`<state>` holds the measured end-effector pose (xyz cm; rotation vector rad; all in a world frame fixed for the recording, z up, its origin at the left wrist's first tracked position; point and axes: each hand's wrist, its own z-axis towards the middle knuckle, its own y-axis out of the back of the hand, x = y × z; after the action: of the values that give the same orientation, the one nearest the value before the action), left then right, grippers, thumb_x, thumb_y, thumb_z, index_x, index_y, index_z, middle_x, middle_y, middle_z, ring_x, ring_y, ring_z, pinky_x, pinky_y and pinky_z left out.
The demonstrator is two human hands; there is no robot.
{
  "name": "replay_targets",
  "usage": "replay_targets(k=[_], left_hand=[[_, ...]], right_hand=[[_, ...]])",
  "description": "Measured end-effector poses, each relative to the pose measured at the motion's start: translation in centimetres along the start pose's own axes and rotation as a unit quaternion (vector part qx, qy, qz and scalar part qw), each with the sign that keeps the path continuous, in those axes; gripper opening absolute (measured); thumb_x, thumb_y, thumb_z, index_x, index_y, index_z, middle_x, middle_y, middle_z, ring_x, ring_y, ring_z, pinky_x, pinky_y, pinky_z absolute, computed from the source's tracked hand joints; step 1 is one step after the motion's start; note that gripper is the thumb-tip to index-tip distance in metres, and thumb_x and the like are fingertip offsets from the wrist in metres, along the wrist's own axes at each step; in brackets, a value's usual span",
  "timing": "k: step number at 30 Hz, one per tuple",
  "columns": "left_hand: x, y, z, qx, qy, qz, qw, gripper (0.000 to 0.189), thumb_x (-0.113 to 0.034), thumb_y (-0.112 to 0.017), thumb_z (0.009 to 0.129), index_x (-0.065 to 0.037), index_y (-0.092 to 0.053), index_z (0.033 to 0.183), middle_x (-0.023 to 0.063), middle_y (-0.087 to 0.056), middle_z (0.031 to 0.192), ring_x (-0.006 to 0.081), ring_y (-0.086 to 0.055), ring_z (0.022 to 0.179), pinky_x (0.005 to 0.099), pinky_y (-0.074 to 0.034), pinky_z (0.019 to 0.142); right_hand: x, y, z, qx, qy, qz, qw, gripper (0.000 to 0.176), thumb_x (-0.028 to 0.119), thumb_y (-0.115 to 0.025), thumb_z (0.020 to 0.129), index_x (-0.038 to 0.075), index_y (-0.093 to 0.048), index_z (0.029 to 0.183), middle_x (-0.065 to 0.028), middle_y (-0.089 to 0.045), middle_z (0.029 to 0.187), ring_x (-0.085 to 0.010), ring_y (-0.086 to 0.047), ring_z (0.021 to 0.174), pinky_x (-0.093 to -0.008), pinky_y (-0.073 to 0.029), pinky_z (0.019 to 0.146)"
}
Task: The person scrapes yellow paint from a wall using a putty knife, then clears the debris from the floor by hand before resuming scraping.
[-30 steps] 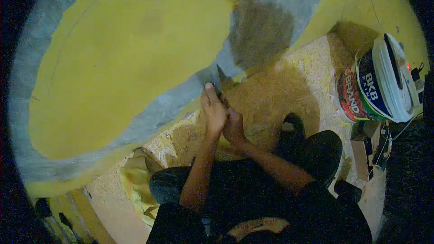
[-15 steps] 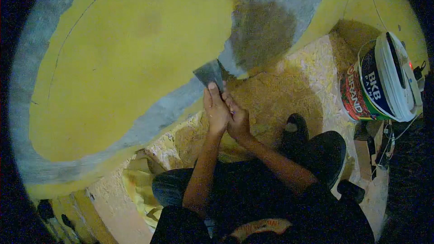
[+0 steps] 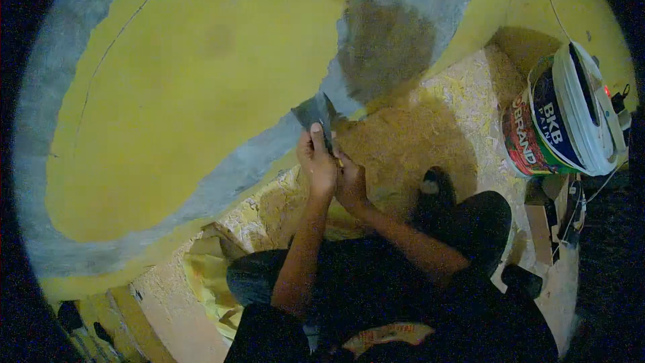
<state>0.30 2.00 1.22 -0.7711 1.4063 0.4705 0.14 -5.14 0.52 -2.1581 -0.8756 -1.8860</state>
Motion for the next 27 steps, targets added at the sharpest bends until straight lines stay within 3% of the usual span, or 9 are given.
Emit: replay_targets(k=[2,6,8,11,14,16,18,25,27], left_hand=[[-2.9,-1.6,0.6,-0.009,-0.009,-0.03,0.999,0.025,-0.032,-0.044,0.091,-0.012,-0.044,0.077,0.0,-0.047,0.058,0.0082,-0.041,0.042,0.0219,-0.033,0.038],[1.0,-0.4,-0.3,-0.005,0.03,-0.029,0.999,0.025,-0.03,-0.046,0.091,-0.006,-0.05,0.083,-0.0016,-0.048,0.061,0.0053,-0.04,0.046,0.0208,-0.032,0.042],[0.7,-0.4,-0.4,-0.014,0.024,-0.016,0.999,0.024,-0.029,-0.044,0.091,-0.006,-0.05,0.084,-0.0021,-0.047,0.061,0.0054,-0.04,0.046,0.0209,-0.032,0.041],[-4.3,-1.7,-0.2,-0.014,-0.029,-0.027,0.999,0.029,-0.036,-0.045,0.09,-0.01,-0.041,0.078,0.0021,-0.048,0.057,0.0092,-0.042,0.043,0.0226,-0.034,0.038],[0.3,-0.2,-1.0,-0.01,0.032,0.019,0.999,0.031,-0.036,-0.043,0.091,-0.01,-0.041,0.075,0.0024,-0.048,0.057,0.0091,-0.041,0.043,0.0227,-0.034,0.039],[-0.8,-0.9,-0.7,-0.016,0.029,0.004,0.999,0.031,-0.035,-0.042,0.091,-0.009,-0.041,0.075,0.002,-0.047,0.057,0.009,-0.041,0.043,0.023,-0.033,0.039],[-3.0,-1.1,-0.7,-0.048,-0.056,0.026,0.997,0.027,-0.033,-0.044,0.091,-0.01,-0.04,0.077,0.0018,-0.047,0.057,0.0093,-0.041,0.043,0.0226,-0.033,0.039],[-1.1,-0.6,-0.6,-0.034,0.015,-0.034,0.999,0.026,-0.032,-0.044,0.091,-0.008,-0.042,0.08,0.0012,-0.045,0.057,0.0075,-0.039,0.044,0.0223,-0.031,0.039],[-0.5,0.0,-1.5,-0.049,0.035,-0.013,0.998,0.029,-0.032,-0.045,0.091,-0.008,-0.04,0.075,0.0009,-0.044,0.056,0.0071,-0.039,0.044,0.0225,-0.031,0.04]], right_hand=[[0.1,-0.6,-0.2,-0.108,0.174,0.114,0.972,0.03,0.015,-0.048,0.087,0.002,-0.052,0.114,-0.0198,-0.061,0.084,-0.0159,-0.058,0.069,-0.0315,-0.045,0.061],[-2.9,-1.4,0.3,-0.106,0.171,0.054,0.978,0.029,0.019,-0.049,0.087,0.002,-0.054,0.11,-0.0213,-0.06,0.08,-0.0218,-0.06,0.065,-0.034,-0.045,0.057],[-2.6,-0.9,-0.5,-0.033,0.066,0.011,0.997,0.046,0.019,-0.047,0.085,0.016,-0.037,0.13,-0.0154,-0.062,0.094,-0.0298,-0.061,0.066,-0.0346,-0.047,0.059],[0.1,0.2,0.2,-0.048,0.15,0.043,0.987,0.042,0.018,-0.048,0.085,0.014,-0.043,0.126,-0.0148,-0.062,0.096,-0.0305,-0.062,0.076,-0.0358,-0.048,0.066],[-3.0,-0.9,-0.4,-0.009,0.066,-0.011,0.998,0.037,0.018,-0.047,0.085,0.012,-0.047,0.122,-0.0148,-0.062,0.095,-0.0301,-0.061,0.081,-0.0361,-0.048,0.069],[-2.1,-0.8,-0.5,-0.076,0.117,0.014,0.99,0.035,0.016,-0.049,0.085,0.009,-0.05,0.119,-0.0201,-0.061,0.094,-0.0281,-0.062,0.074,-0.0324,-0.047,0.063],[-1.5,-0.6,-0.2,-0.067,0.169,0.069,0.981,0.036,0.018,-0.046,0.085,0.011,-0.048,0.121,-0.0128,-0.059,0.106,-0.0297,-0.061,0.085,-0.0352,-0.048,0.072],[-3.1,-1.2,0.3,-0.106,0.254,0.059,0.96,0.034,0.009,-0.046,0.084,0.007,-0.049,0.118,-0.0162,-0.061,0.098,-0.0273,-0.063,0.074,-0.0326,-0.049,0.065],[-1.6,0.0,-0.8,-0.047,0.148,0.079,0.985,0.037,0.011,-0.047,0.085,0.002,-0.047,0.12,-0.0216,-0.059,0.098,-0.0194,-0.063,0.074,-0.0292,-0.047,0.062]])
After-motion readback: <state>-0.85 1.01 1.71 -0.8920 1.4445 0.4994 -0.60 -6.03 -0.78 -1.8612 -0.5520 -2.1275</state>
